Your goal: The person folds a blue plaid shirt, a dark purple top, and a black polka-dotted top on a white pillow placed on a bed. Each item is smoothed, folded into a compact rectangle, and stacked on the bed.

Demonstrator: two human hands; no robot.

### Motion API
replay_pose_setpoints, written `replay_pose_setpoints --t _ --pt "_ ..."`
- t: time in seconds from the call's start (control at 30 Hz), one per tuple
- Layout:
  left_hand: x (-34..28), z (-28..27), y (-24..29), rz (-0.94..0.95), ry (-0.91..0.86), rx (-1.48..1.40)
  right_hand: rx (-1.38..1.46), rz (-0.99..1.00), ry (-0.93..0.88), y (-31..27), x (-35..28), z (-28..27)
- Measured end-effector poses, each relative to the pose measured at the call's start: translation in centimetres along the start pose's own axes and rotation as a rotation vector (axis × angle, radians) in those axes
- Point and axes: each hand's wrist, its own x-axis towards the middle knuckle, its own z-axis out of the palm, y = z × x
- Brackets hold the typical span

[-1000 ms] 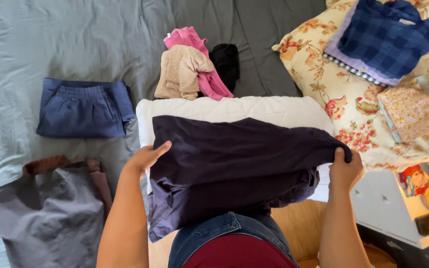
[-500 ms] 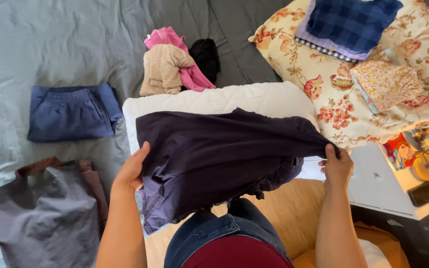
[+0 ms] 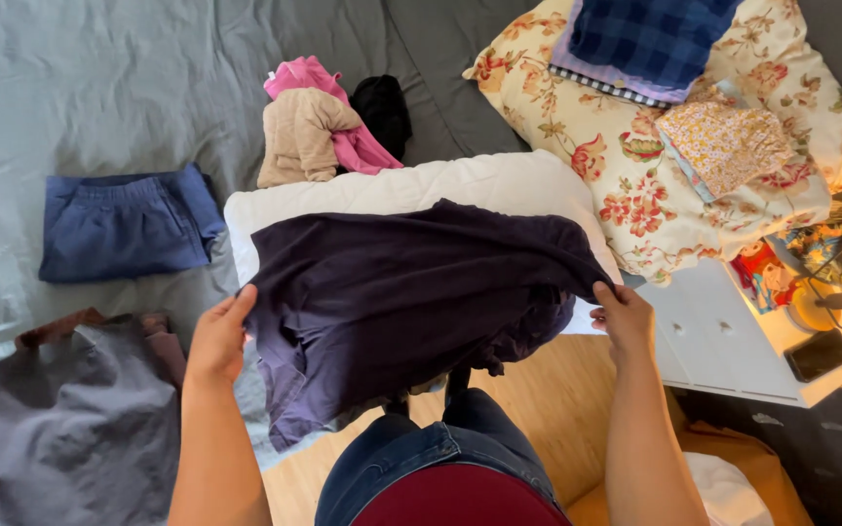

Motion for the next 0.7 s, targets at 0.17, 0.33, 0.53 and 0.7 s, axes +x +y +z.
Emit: replay_pose_setpoints --t 0.17,0.33,0.53,0.7 --pt "-5.3 3.8 6.5 0.11 -0.026 -0.226 0.139 0.029 -0.083 0.6 1.2 -1.8" --pt "-7.8 3.4 9.1 0.293 -0.03 -0.27 0.418 0.048 0.005 -3.1 1.9 -6.3" --pt "-16.2 9.8 14.0 0.262 -0.135 -0.393 0.735 -0.095 0.117 -6.3 0.0 -13.8" --pt "-18.3 15.6 9.7 0.223 -0.233 -0.163 0.835 -0.108 0.229 -4.2 -1.0 -21.6"
